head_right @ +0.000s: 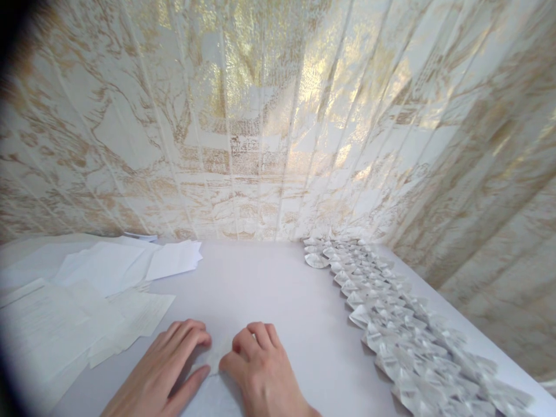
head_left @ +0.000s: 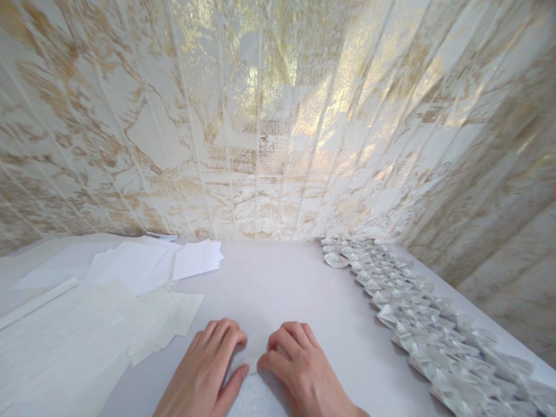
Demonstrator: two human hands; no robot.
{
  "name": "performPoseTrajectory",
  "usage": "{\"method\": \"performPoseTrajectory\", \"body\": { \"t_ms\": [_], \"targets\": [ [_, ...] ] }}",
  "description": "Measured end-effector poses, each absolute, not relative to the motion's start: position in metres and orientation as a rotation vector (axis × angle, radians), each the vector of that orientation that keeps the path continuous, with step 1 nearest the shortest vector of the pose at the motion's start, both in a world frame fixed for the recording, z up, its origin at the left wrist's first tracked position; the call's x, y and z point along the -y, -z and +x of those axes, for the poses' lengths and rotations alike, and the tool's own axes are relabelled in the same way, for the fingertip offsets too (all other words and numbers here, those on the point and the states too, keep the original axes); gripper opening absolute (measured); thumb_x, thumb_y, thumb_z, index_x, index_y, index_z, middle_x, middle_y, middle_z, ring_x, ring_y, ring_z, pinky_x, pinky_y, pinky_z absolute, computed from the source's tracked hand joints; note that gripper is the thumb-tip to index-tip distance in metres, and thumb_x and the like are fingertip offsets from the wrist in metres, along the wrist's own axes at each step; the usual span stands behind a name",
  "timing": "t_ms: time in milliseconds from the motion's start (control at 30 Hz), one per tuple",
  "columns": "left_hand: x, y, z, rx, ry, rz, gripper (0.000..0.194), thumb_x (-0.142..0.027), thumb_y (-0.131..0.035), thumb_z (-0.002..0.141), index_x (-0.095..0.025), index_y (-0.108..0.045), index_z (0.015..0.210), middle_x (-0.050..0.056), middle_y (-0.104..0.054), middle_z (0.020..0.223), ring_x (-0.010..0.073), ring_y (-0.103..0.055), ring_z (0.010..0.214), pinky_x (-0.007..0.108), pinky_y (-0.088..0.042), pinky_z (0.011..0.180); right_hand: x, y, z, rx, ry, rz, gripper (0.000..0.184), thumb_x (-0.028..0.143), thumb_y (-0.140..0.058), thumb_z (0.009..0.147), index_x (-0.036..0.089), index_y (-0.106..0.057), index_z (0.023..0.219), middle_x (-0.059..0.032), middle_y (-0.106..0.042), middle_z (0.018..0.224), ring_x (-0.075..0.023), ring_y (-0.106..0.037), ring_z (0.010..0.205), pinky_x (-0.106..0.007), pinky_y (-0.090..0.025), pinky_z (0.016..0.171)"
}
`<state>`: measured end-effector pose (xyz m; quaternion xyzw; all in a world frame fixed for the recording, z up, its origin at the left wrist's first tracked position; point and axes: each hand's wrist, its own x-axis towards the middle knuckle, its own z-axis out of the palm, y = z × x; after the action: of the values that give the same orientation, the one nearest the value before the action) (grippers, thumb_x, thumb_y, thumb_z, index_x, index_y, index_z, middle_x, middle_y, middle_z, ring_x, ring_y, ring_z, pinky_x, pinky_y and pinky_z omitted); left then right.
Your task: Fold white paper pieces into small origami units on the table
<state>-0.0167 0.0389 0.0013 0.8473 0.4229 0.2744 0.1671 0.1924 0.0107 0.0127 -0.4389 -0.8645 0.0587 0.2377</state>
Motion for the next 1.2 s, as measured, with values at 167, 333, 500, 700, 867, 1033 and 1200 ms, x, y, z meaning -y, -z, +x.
{"method": "performPoseTrajectory", "body": {
  "t_ms": [167, 333, 500, 700, 867, 1033, 1200],
  "targets": [
    [-0.039, 0.003, -0.018, -1.116, -0.842, 2.366, 0.017, -0.016, -0.054, 0.09, -0.029, -0.054, 0.102, 0.003, -0.058, 0.107, 0.025, -0.055, 0.099, 0.037, -0.047, 0.084, -0.009, -0.011, 0.193, 2.446, -0.062, -1.142, 0.024, 0.017, -0.076, 0.084, 0.024, -0.066, 0.104, -0.0041, -0.063, 0.095, -0.0216, -0.055, 0.088, -0.036, -0.04, 0.078],
    [-0.038, 0.002, -0.016, -1.124, -0.843, 2.325, 0.013, -0.018, -0.054, 0.091, -0.028, -0.056, 0.098, 0.003, -0.057, 0.107, 0.0255, -0.054, 0.1, 0.037, -0.048, 0.084, -0.01, -0.011, 0.194, 2.477, -0.06, -1.099, 0.03, 0.016, -0.075, 0.085, 0.029, -0.065, 0.111, -0.0045, -0.065, 0.104, -0.0227, -0.056, 0.093, -0.037, -0.041, 0.08],
    [-0.037, 0.0, -0.017, -1.126, -0.837, 2.318, 0.013, -0.018, -0.052, 0.092, -0.029, -0.057, 0.097, 0.002, -0.058, 0.106, 0.025, -0.055, 0.099, 0.036, -0.049, 0.083, -0.01, -0.016, 0.194, 2.456, -0.03, -1.114, 0.033, 0.004, -0.07, 0.081, 0.028, -0.067, 0.104, -0.0038, -0.066, 0.107, -0.0232, -0.056, 0.097, -0.038, -0.041, 0.08],
    [-0.037, -0.004, -0.019, -1.117, -0.784, 2.43, 0.027, -0.007, -0.039, 0.089, -0.026, -0.055, 0.097, 0.003, -0.057, 0.107, 0.0226, -0.056, 0.101, 0.035, -0.05, 0.085, -0.011, -0.012, 0.194, 2.393, 0.036, -1.106, 0.027, 0.003, -0.066, 0.082, 0.028, -0.067, 0.093, 0.0, -0.066, 0.107, -0.0211, -0.054, 0.096, -0.036, -0.038, 0.08],
    [-0.032, -0.003, -0.022, -1.086, -0.74, 2.869, 0.039, -0.002, -0.045, 0.08, -0.022, -0.058, 0.112, 0.006, -0.061, 0.122, 0.0246, -0.055, 0.115, 0.037, -0.046, 0.096, -0.012, -0.007, 0.195, 2.291, 0.079, -1.039, 0.026, 0.002, -0.064, 0.084, 0.027, -0.067, 0.091, 0.0023, -0.066, 0.103, -0.0181, -0.052, 0.093, -0.033, -0.036, 0.08],
    [-0.031, 0.007, -0.024, -0.935, -0.614, 3.251, 0.046, -0.009, -0.05, 0.082, -0.017, -0.056, 0.127, 0.007, -0.066, 0.126, 0.0254, -0.061, 0.112, 0.035, -0.047, 0.094, -0.011, -0.008, 0.193, 2.242, 0.055, -1.03, 0.02, 0.006, -0.064, 0.086, 0.026, -0.067, 0.086, 0.0016, -0.067, 0.099, -0.0187, -0.053, 0.092, -0.033, -0.037, 0.079],
    [-0.028, 0.008, -0.019, -1.033, -0.524, 3.21, 0.049, -0.019, -0.064, 0.081, -0.021, -0.057, 0.129, 0.003, -0.068, 0.127, 0.0239, -0.063, 0.109, 0.034, -0.049, 0.092, -0.011, -0.008, 0.195, 2.209, -0.068, -1.063, 0.017, 0.008, -0.067, 0.086, 0.025, -0.068, 0.084, 0.0013, -0.069, 0.099, -0.0192, -0.054, 0.091, -0.033, -0.039, 0.08]
  ]
}}
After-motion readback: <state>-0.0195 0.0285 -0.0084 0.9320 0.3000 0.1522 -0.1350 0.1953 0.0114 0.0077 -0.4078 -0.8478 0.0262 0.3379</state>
